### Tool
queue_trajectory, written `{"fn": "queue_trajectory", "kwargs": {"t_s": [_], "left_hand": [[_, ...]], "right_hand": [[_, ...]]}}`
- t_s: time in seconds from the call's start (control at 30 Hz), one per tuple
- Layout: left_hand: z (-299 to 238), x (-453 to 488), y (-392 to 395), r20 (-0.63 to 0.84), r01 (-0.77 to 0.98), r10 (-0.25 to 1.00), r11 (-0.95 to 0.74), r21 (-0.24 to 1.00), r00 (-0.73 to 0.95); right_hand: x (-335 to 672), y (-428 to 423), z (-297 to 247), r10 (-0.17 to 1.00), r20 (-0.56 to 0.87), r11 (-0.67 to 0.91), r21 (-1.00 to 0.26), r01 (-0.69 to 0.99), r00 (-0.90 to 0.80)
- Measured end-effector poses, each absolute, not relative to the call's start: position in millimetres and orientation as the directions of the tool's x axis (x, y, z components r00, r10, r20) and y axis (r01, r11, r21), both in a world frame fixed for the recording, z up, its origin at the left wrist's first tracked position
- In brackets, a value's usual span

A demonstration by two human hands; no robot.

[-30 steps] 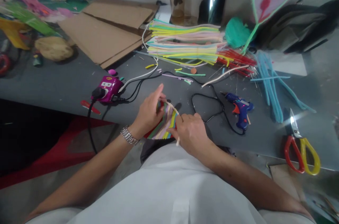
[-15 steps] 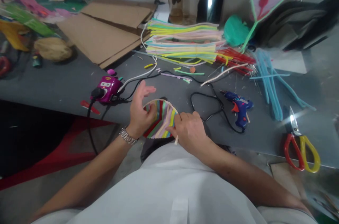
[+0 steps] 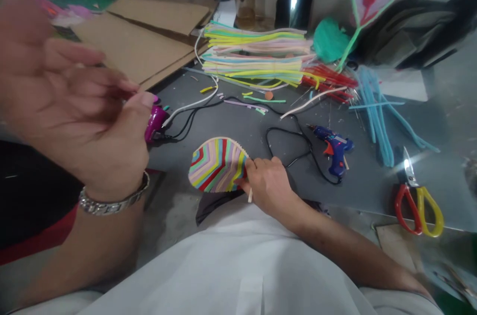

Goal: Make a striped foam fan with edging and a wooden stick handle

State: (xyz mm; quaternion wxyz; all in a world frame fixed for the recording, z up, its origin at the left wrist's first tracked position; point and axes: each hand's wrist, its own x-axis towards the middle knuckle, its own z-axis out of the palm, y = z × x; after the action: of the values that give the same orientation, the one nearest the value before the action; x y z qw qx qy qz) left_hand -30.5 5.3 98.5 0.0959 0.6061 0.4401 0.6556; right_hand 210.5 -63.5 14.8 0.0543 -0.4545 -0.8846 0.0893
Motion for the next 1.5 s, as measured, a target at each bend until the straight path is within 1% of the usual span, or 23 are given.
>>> {"fn": "queue_trajectory", "kwargs": {"t_s": [0.1, 0.13, 0.2, 0.27, 0.4, 0.5, 0.6, 0.73, 0.9, 1.13, 1.2, 1.3, 1.5], "left_hand": [[90.6, -21.7, 9.6, 0.765, 0.400, 0.621, -0.666, 0.630, -0.171], [87.4, -18.3, 10.9, 0.742, 0.399, 0.652, -0.645, 0.652, -0.157], [81.6, -11.9, 14.0, 0.635, 0.414, 0.757, -0.535, 0.736, -0.152], [77.6, -6.6, 18.5, 0.534, 0.427, 0.832, -0.433, 0.794, -0.150], [75.3, 1.6, 33.0, 0.426, 0.426, 0.901, -0.353, 0.833, -0.087], [76.0, 6.4, 44.8, 0.397, 0.395, 0.916, -0.345, 0.851, -0.054], [74.5, 8.3, 52.4, 0.359, 0.306, 0.933, -0.332, 0.892, -0.032], [65.3, 4.9, 52.7, 0.231, 0.178, 0.972, -0.220, 0.959, -0.042], [46.0, -2.7, 44.8, 0.074, 0.174, 0.995, -0.063, 0.983, -0.062], [33.2, -3.7, 41.6, -0.065, 0.111, 0.996, 0.071, 0.991, -0.063], [33.1, -2.1, 41.4, -0.085, 0.095, 0.995, 0.090, 0.991, -0.050], [34.1, 1.2, 39.6, -0.077, 0.097, 0.996, 0.081, 0.992, -0.043], [36.3, 9.1, 36.2, 0.038, 0.133, 0.997, -0.029, 0.991, -0.063]], "right_hand": [[212.3, -65.3, 15.3, 0.818, -0.003, 0.560, -0.222, 0.798, -0.575], [212.7, -65.8, 15.9, 0.819, -0.009, 0.558, -0.224, 0.799, -0.574], [213.7, -66.5, 17.0, 0.819, -0.016, 0.556, -0.226, 0.800, -0.574], [214.8, -67.2, 17.8, 0.817, -0.015, 0.558, -0.231, 0.797, -0.577], [217.1, -68.8, 16.8, 0.815, 0.002, 0.562, -0.245, 0.790, -0.579], [219.1, -69.5, 15.2, 0.814, 0.017, 0.565, -0.252, 0.786, -0.580], [222.4, -70.3, 13.8, 0.806, 0.048, 0.580, -0.262, 0.771, -0.590], [227.9, -73.1, 12.7, 0.782, 0.132, 0.620, -0.264, 0.739, -0.609], [231.3, -79.8, 15.8, 0.770, 0.205, 0.637, -0.279, 0.718, -0.604], [233.2, -88.2, 16.5, 0.777, 0.267, 0.629, -0.288, 0.722, -0.571], [233.5, -88.7, 14.8, 0.780, 0.270, 0.624, -0.289, 0.726, -0.564], [233.3, -88.5, 12.5, 0.779, 0.289, 0.625, -0.285, 0.727, -0.557], [232.4, -87.6, 11.5, 0.781, 0.290, 0.622, -0.285, 0.730, -0.552]]}}
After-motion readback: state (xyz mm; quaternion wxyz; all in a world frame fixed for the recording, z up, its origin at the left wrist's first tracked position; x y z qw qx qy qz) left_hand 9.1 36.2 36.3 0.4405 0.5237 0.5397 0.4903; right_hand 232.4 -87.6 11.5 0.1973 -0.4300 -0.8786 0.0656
